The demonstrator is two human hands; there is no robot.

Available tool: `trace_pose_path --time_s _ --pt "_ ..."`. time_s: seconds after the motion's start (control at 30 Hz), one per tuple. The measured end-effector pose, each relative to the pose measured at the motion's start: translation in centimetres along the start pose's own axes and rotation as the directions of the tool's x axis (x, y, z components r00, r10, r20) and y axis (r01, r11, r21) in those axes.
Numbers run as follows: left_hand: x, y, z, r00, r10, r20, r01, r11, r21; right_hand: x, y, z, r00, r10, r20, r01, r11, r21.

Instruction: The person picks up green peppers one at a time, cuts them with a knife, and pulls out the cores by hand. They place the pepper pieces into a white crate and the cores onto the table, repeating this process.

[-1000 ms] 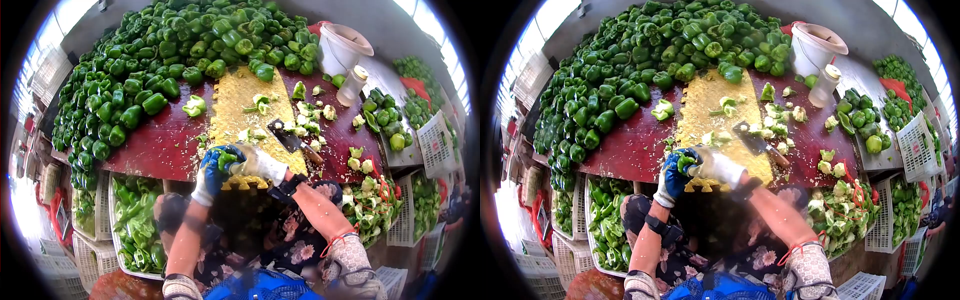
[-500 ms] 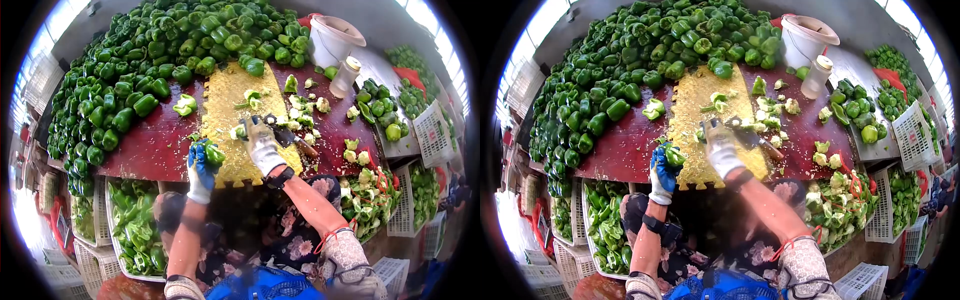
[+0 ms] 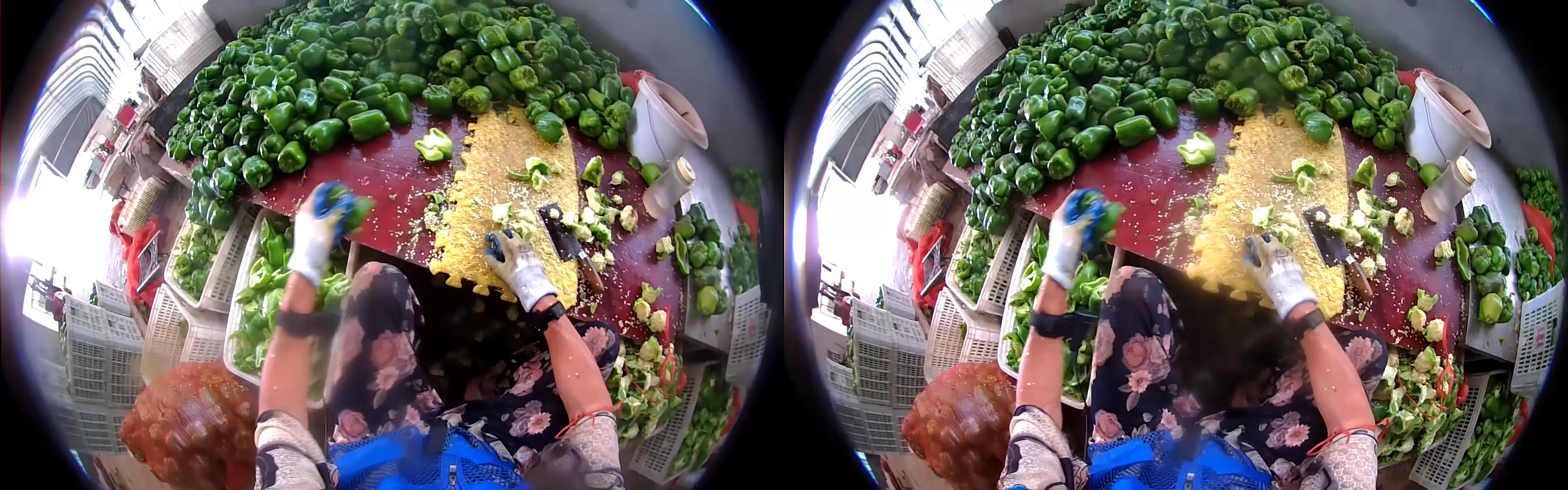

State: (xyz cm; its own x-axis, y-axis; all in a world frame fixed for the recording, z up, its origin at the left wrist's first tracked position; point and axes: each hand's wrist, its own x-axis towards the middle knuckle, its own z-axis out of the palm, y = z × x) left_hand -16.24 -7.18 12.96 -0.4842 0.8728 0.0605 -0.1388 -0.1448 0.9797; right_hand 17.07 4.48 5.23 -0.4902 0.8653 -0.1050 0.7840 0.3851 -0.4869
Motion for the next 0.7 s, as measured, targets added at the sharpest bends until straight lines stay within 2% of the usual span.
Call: trace_pose_path --time_s 0.03,0.07,0.1,0.13,0.17,0.23,0.27,0.3,0.37,0.43,0.47,0.5,0.57,0.6,0.63,0.7 --pt "0.5 -1.3 -3.8 0.998 0.041 -0.052 -0.031 0.984 0.178 0.1 0.0 0.0 0.997 0.028 0.075 -0.023 0.998 -0.063" --pt "0.8 -2.3 -6.9 0.989 0.031 -0.146 0.019 0.945 0.327 0.1 -0.6 -0.6 0.994 0.056 0.09 -0.056 0.998 -0.01" --pt "0.5 -3.5 -9.6 0.969 0.142 -0.202 0.0 0.817 0.577 0.4 -0.3 -0.3 0.995 0.056 0.087 -0.055 0.998 -0.009" --pt "0.6 -5.3 -12.9 0.951 0.293 -0.095 -0.084 0.543 0.835 0.6 0.4 0.5 0.999 0.034 0.028 -0.033 0.999 -0.033" --pt "0.8 -8.1 -16.6 0.966 0.191 -0.177 0.08 0.431 0.899 0.7 0.9 1.2 1.0 0.009 -0.026 -0.011 0.998 -0.061" --pt "-1.7 -9.5 -16.4 0.956 0.231 -0.181 0.174 0.053 0.983 0.8 0.9 1.3 0.999 -0.001 -0.037 -0.002 0.997 -0.081" --pt "-2.3 -9.9 -16.0 0.964 0.125 -0.233 0.223 0.095 0.97 0.7 0.8 1.3 0.996 -0.027 -0.081 0.019 0.995 -0.103" --pt "-3.7 -9.1 -13.8 0.954 0.124 -0.273 0.266 0.071 0.961 0.6 0.8 1.5 0.991 -0.054 -0.123 0.039 0.991 -0.126" --pt "-5.5 -10.4 -12.9 0.978 0.185 -0.094 0.068 0.145 0.987 0.8 1.8 2.7 0.985 -0.072 -0.159 0.042 0.982 -0.184" --pt "-7.7 -10.7 -10.3 0.985 0.173 0.015 -0.025 0.056 0.998 0.7 1.2 2.2 0.988 -0.047 -0.146 0.02 0.983 -0.18" --pt "-9.3 -9.3 -8.2 0.975 0.172 0.142 -0.139 -0.028 0.99 0.7 0.8 1.9 0.99 -0.033 -0.137 0.009 0.986 -0.167" --pt "-9.8 -10.2 -8.0 0.973 0.098 0.208 -0.199 -0.099 0.975 0.8 0.5 1.8 0.992 -0.02 -0.128 0.0 0.988 -0.154" --pt "-10.3 -14.8 -10.4 0.965 0.101 0.244 -0.217 -0.222 0.951 1.7 1.7 2.8 0.992 -0.038 -0.123 0.018 0.987 -0.163" --pt "-10.2 -15.0 -11.1 0.987 0.105 0.119 -0.107 -0.11 0.988 1.7 0.8 1.9 0.998 0.015 -0.068 -0.022 0.994 -0.104" --pt "-10.2 -15.0 -11.9 0.978 0.175 0.112 -0.109 -0.027 0.994 1.8 0.8 2.1 0.998 0.009 -0.064 -0.016 0.994 -0.106" --pt "-9.4 -14.3 -13.4 0.979 0.187 0.074 -0.11 0.188 0.976 1.6 1.5 2.6 0.994 -0.009 -0.112 -0.004 0.993 -0.115"
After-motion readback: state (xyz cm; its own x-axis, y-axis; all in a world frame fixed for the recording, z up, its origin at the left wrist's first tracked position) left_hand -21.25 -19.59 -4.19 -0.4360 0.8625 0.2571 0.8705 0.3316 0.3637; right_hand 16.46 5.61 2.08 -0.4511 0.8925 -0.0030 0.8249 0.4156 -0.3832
